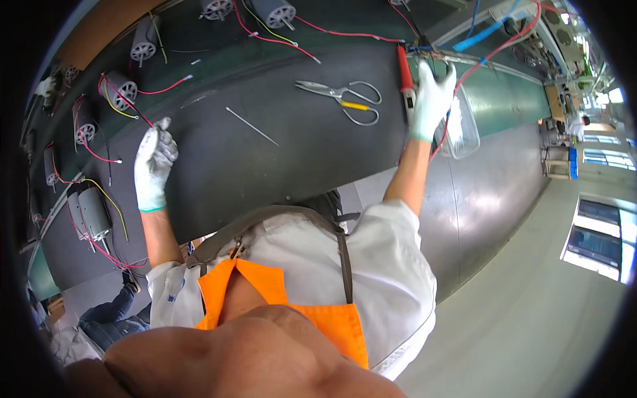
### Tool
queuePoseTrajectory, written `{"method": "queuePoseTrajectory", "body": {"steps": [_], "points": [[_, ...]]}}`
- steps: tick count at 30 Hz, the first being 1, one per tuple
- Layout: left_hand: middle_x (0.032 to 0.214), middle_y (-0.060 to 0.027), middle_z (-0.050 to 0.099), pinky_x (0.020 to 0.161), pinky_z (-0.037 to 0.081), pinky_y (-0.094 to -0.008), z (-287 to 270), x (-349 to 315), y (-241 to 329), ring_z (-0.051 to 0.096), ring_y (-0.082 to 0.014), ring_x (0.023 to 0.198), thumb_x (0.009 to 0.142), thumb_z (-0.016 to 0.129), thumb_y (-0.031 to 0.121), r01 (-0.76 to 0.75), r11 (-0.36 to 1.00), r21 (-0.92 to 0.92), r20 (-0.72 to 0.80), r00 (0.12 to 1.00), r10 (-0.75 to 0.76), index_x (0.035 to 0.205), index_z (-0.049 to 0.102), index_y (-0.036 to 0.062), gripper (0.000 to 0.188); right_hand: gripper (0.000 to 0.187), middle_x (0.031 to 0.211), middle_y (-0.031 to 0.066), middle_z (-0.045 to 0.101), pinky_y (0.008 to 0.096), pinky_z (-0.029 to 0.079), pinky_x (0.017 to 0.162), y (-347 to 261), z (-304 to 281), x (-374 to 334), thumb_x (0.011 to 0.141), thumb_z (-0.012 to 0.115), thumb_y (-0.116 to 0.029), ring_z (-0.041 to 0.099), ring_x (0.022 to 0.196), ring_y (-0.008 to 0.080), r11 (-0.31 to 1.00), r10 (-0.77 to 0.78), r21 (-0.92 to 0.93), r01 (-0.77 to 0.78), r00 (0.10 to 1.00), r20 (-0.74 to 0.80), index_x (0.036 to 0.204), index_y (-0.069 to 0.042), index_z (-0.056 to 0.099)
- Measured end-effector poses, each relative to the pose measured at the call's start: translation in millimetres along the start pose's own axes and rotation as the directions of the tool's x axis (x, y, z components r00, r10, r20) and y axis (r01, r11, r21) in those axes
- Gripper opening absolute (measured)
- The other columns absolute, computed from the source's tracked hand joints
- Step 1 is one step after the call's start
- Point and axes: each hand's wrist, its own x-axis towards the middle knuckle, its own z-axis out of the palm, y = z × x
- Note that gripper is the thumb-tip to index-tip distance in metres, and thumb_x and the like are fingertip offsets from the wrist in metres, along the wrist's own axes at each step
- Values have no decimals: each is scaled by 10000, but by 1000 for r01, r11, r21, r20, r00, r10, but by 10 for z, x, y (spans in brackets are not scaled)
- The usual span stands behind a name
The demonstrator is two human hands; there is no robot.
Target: The person strips the insulation from wires on small cylindrical motors using pliers and connects them to a testing device with red and blue probes. They repeat this process for several motors, placing each tested unit aside on the workbench.
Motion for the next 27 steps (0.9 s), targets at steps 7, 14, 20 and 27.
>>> {"method": "queuePoseTrajectory", "body": {"steps": [7, 14, 20, 27], "points": [[960, -28, 574, 711, 444, -273, 41, 13, -105, 539, -125, 819, 1048, 583, 298, -37, 993, -115, -60, 998, 30, 1347, 558, -9, 429, 539, 885, 127, 717, 296, 555, 518, 497, -33, 1140, 861, 805, -88, 685, 641, 166, 942, 162, 284, -181, 983, 87, 1316, 51, 552], [1105, -74, 648, 962, 509, -406, -81, -25, -53, 642, -219, 1024, 1023, 601, 306, -107, 992, -65, -78, 992, 102, 1378, 556, -59, 511, 118, 688, 56, 672, 231, 436, 437, -442, 384, -31, 944, 718, -136, 562, 480, 89, 989, 151, -89, -122, 768, 623, 940, -18, 716], [1044, -92, 663, 910, 544, -392, 99, 77, -12, 674, -227, 944, 1013, 622, 221, -168, 977, -128, -115, 981, 154, 1280, 606, -82, 404, 282, 809, 99, 734, 225, 506, 536, -565, 1221, -1790, 957, 699, -261, 679, 609, 140, 897, 167, -160, -412, -19, 986, 1077, -8, 729], [1107, -140, 713, 900, 567, -402, 151, 195, -13, 722, -270, 968, 1027, 592, 174, -251, 957, -144, -162, 960, 227, 1265, 631, -62, 337, 210, 907, 157, 736, 268, 575, 665, -1141, 1711, -2114, 954, 674, -109, 709, 743, 171, 801, -143, 194, -567, 133, 981, 1081, 56, 695]]}}
